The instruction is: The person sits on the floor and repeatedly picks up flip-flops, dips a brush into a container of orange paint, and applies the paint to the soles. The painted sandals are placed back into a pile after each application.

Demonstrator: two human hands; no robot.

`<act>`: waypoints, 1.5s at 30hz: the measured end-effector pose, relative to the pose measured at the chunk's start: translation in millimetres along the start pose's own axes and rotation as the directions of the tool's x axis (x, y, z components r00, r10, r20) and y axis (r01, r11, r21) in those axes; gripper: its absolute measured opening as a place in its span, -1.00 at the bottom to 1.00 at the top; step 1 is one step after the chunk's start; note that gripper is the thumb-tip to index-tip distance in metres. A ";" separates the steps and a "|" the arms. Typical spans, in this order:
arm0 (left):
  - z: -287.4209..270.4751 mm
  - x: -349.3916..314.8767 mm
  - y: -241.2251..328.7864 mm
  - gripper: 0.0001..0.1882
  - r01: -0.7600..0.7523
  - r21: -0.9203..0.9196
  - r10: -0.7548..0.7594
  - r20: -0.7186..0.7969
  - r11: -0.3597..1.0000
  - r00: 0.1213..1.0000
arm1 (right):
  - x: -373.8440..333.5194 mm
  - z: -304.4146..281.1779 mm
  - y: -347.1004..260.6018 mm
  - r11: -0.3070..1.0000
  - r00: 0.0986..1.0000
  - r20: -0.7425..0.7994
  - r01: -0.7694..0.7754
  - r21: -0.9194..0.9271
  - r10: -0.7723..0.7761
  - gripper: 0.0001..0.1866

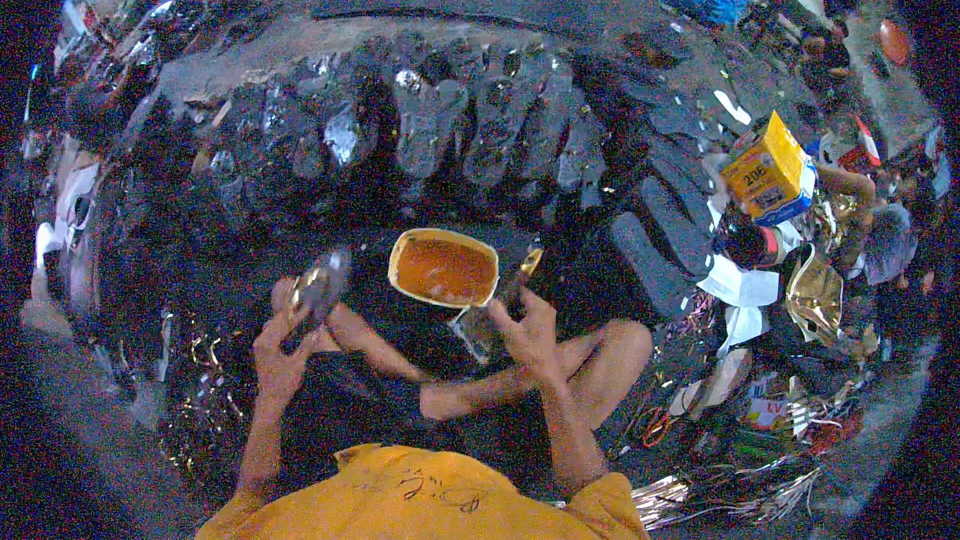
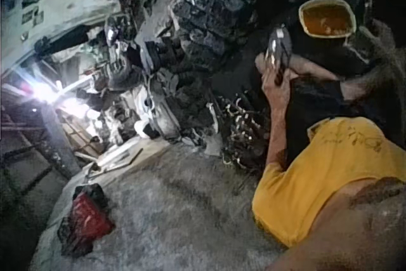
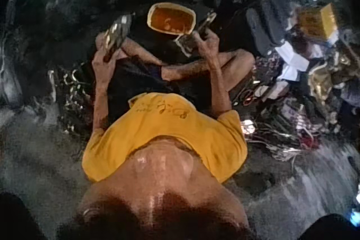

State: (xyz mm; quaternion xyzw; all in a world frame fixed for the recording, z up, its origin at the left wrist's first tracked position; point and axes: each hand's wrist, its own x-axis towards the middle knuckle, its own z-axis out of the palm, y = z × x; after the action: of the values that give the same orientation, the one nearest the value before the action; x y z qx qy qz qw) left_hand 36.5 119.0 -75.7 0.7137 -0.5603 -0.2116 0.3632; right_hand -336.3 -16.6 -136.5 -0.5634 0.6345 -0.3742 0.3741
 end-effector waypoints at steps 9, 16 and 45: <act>93.6 16.4 73.4 -0.57 0.445 -0.894 -0.276 0.414 0.058 0.867 | 34.1 -1.0 -103.8 0.627 0.994 -0.111 0.091 0.773 -0.007 -0.61; 90.4 -4.1 101.1 -0.45 0.407 -0.895 -0.130 0.388 0.184 0.912 | 41.2 45.9 -147.4 0.812 0.931 -0.305 0.331 0.481 -0.199 -0.79; 117.6 38.8 64.6 -0.51 0.263 -0.955 -0.203 0.287 -0.138 0.936 | -41.0 35.9 -146.8 0.886 0.905 -0.197 0.415 0.206 -0.378 -0.66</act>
State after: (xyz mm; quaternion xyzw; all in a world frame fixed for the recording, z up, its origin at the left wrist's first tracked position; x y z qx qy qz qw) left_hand -77.7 42.0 -98.9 0.2971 -0.0934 -0.6287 0.7126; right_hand -236.8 9.8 -18.6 -0.6011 0.4817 -0.5591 0.3066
